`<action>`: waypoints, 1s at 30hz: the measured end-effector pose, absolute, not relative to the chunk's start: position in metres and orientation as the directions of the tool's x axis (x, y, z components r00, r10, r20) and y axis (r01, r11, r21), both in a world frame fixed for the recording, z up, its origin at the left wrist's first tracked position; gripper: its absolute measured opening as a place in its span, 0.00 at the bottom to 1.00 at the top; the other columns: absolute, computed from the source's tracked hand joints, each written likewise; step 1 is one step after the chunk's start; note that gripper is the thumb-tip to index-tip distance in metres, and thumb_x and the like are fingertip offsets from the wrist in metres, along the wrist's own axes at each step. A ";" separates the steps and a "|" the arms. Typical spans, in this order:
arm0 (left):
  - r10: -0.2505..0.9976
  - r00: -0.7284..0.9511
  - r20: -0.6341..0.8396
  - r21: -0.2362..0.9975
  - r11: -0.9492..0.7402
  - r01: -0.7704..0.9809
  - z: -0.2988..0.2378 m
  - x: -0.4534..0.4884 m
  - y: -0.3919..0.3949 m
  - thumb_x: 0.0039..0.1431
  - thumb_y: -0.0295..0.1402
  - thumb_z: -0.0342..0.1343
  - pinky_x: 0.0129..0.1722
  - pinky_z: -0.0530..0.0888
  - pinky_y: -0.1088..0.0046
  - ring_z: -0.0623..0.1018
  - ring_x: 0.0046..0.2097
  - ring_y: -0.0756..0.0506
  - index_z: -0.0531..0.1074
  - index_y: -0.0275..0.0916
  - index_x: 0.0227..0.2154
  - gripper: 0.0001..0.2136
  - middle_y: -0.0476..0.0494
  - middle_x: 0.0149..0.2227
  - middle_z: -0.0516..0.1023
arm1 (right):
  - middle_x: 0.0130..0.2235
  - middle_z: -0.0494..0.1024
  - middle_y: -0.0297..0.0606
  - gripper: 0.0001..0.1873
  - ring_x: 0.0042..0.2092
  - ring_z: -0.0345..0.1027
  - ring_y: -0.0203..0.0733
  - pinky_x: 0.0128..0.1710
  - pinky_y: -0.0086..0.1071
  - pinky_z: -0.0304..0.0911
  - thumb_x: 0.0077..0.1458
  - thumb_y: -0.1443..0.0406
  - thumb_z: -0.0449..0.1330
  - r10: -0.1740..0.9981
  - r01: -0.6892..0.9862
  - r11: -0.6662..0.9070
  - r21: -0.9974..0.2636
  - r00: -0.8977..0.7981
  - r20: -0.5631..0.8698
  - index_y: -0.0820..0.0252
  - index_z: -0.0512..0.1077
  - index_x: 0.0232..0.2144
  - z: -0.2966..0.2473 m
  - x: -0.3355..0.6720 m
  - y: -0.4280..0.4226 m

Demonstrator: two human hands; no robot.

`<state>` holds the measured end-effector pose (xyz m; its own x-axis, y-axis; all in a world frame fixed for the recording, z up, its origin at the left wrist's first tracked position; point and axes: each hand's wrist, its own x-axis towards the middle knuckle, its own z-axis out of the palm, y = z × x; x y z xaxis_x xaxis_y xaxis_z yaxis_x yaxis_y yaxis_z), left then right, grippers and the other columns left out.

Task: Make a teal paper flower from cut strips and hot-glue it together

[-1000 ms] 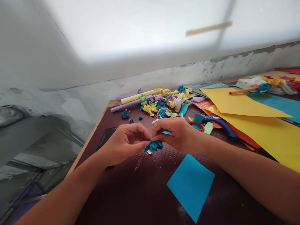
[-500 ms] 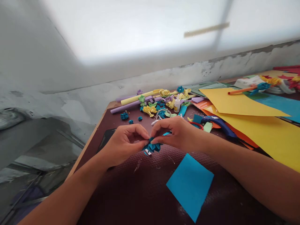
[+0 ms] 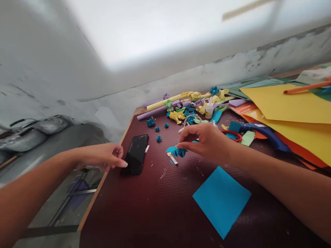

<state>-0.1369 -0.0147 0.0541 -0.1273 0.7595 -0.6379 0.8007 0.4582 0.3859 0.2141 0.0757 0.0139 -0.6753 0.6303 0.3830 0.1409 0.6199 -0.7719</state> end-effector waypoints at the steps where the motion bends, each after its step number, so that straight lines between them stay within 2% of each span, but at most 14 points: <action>1: 0.732 -0.139 -0.667 0.363 0.482 0.798 0.051 -0.143 -0.019 0.45 0.52 0.70 0.25 0.67 0.73 0.76 0.27 0.44 0.69 0.41 0.28 0.22 0.47 0.27 0.77 | 0.30 0.82 0.33 0.07 0.32 0.76 0.38 0.32 0.30 0.65 0.58 0.63 0.69 0.619 0.136 0.627 -0.767 -0.685 0.384 0.58 0.78 0.29 0.014 0.214 0.075; 7: 0.679 -0.216 -0.702 0.315 0.567 0.761 0.034 -0.137 -0.018 0.40 0.57 0.70 0.25 0.68 0.74 0.74 0.27 0.45 0.66 0.41 0.25 0.26 0.48 0.25 0.75 | 0.30 0.82 0.31 0.07 0.33 0.75 0.37 0.33 0.30 0.64 0.58 0.63 0.68 0.587 0.121 0.635 -0.763 -0.718 0.375 0.58 0.77 0.30 0.013 0.215 0.073; 13: 0.677 -0.273 -0.683 0.304 0.603 0.737 0.029 -0.140 -0.011 0.37 0.54 0.73 0.25 0.68 0.73 0.73 0.25 0.45 0.66 0.42 0.22 0.26 0.47 0.21 0.75 | 0.31 0.82 0.30 0.07 0.34 0.75 0.36 0.34 0.29 0.65 0.59 0.62 0.67 0.586 0.152 0.607 -0.780 -0.748 0.310 0.58 0.77 0.30 0.018 0.217 0.071; 22: 0.651 -0.276 -0.707 0.304 0.632 0.713 0.034 -0.134 -0.008 0.31 0.51 0.75 0.27 0.72 0.67 0.77 0.26 0.40 0.74 0.41 0.20 0.22 0.39 0.23 0.79 | 0.32 0.82 0.32 0.08 0.35 0.75 0.38 0.36 0.31 0.66 0.58 0.61 0.68 0.618 0.181 0.583 -0.792 -0.732 0.287 0.57 0.77 0.30 0.012 0.216 0.076; 26: 0.656 -0.276 -0.703 0.297 0.623 0.724 0.047 -0.139 -0.009 0.35 0.54 0.73 0.27 0.73 0.67 0.79 0.29 0.38 0.76 0.41 0.23 0.22 0.36 0.26 0.80 | 0.32 0.82 0.32 0.07 0.35 0.76 0.38 0.36 0.31 0.67 0.58 0.61 0.67 0.618 0.162 0.557 -0.815 -0.736 0.276 0.57 0.77 0.30 0.013 0.216 0.077; 29: 0.789 -0.312 -0.529 0.351 0.538 0.766 0.065 -0.134 -0.008 0.42 0.57 0.69 0.26 0.71 0.69 0.77 0.27 0.41 0.76 0.40 0.25 0.23 0.40 0.25 0.79 | 0.32 0.82 0.34 0.06 0.34 0.77 0.38 0.36 0.30 0.69 0.58 0.63 0.67 0.611 0.107 0.517 -0.849 -0.742 0.278 0.58 0.77 0.30 0.014 0.216 0.074; 30: 0.897 -0.307 -0.317 0.435 0.425 0.794 0.070 -0.126 -0.007 0.46 0.56 0.68 0.25 0.70 0.70 0.76 0.26 0.42 0.76 0.40 0.26 0.22 0.42 0.24 0.78 | 0.32 0.82 0.34 0.06 0.35 0.77 0.39 0.36 0.30 0.70 0.57 0.64 0.67 0.608 0.075 0.506 -0.859 -0.738 0.293 0.59 0.77 0.29 0.014 0.216 0.073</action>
